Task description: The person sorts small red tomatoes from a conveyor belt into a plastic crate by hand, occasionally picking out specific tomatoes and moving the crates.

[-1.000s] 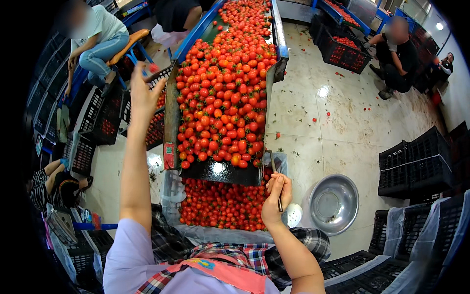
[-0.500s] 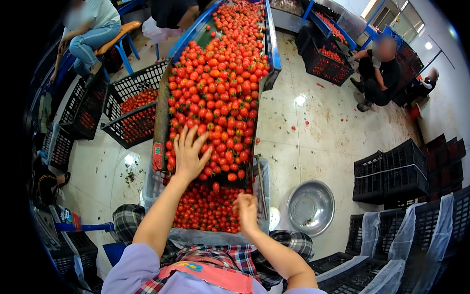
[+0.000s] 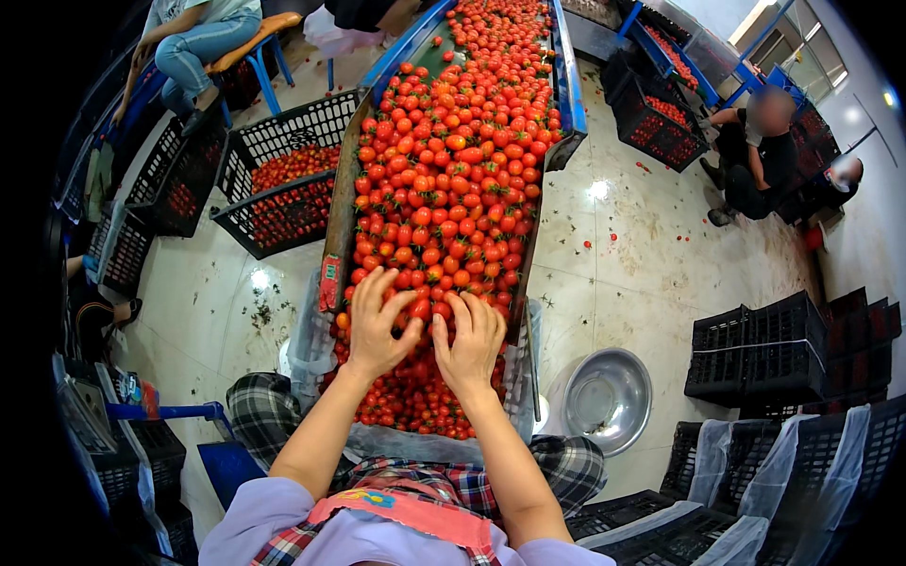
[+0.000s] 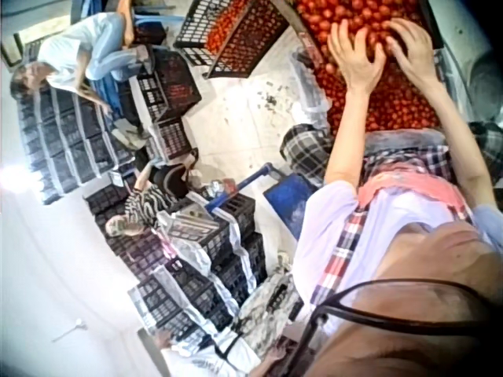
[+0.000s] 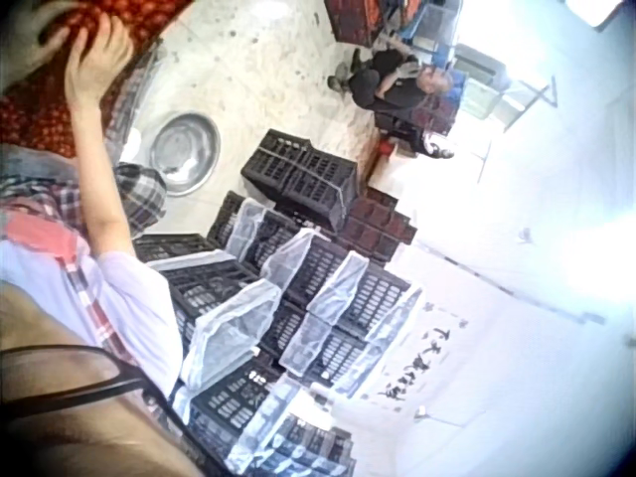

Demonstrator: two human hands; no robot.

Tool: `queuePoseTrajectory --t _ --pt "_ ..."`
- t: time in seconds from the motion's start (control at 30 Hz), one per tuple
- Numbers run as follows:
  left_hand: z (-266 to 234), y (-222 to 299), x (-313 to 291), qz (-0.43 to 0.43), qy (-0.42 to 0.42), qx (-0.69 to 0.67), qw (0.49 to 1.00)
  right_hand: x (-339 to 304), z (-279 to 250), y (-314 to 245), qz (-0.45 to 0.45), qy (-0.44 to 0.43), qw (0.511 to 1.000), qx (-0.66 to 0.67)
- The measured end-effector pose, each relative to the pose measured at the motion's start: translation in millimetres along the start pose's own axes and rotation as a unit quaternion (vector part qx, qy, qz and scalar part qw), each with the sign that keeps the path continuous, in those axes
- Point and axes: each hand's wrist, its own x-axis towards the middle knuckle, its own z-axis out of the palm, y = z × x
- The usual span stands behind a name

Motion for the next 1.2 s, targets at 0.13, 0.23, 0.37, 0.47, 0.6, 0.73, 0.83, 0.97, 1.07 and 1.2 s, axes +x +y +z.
queuePoseTrajectory --t 0.13,0.23,0.37,0.47,0.6,0.73,0.83,0.97,1.07,1.2 --pt "3 -1 42 -0.071 0.052 0.055 0.995 30 -4 -11 -0.02 0.146 0.987 -0.06" --pt "18 1 54 -0.048 -0.008 0.115 0.992 41 4 0 0.014 0.053 0.988 -0.144" --pt "13 5 25 -0.027 -0.042 0.047 0.998 17 6 -4 -0.051 0.103 0.991 -0.071" --pt "0 10 10 -0.021 -0.011 0.027 0.999 0 -3 -4 -0.033 0.082 0.996 -0.009" --pt "-1 0 64 -0.049 0.087 0.048 0.994 40 -15 -19 -0.026 0.171 0.983 -0.052" --pt "30 -4 97 -0.054 0.024 0.13 0.99 79 5 -2 0.039 0.155 0.982 -0.098" --pt "29 -5 75 -0.036 -0.02 0.083 0.996 61 9 3 -0.009 0.135 0.983 -0.123" --pt "7 -1 33 -0.039 -0.083 0.078 0.993 23 7 -3 -0.031 0.062 0.991 -0.114" --pt "-3 4 23 -0.039 0.019 0.039 0.998 10 -5 -13 0.008 0.075 0.997 -0.02" --pt "4 0 75 -0.066 0.106 0.078 0.989 55 -7 -15 0.01 0.177 0.981 -0.081"
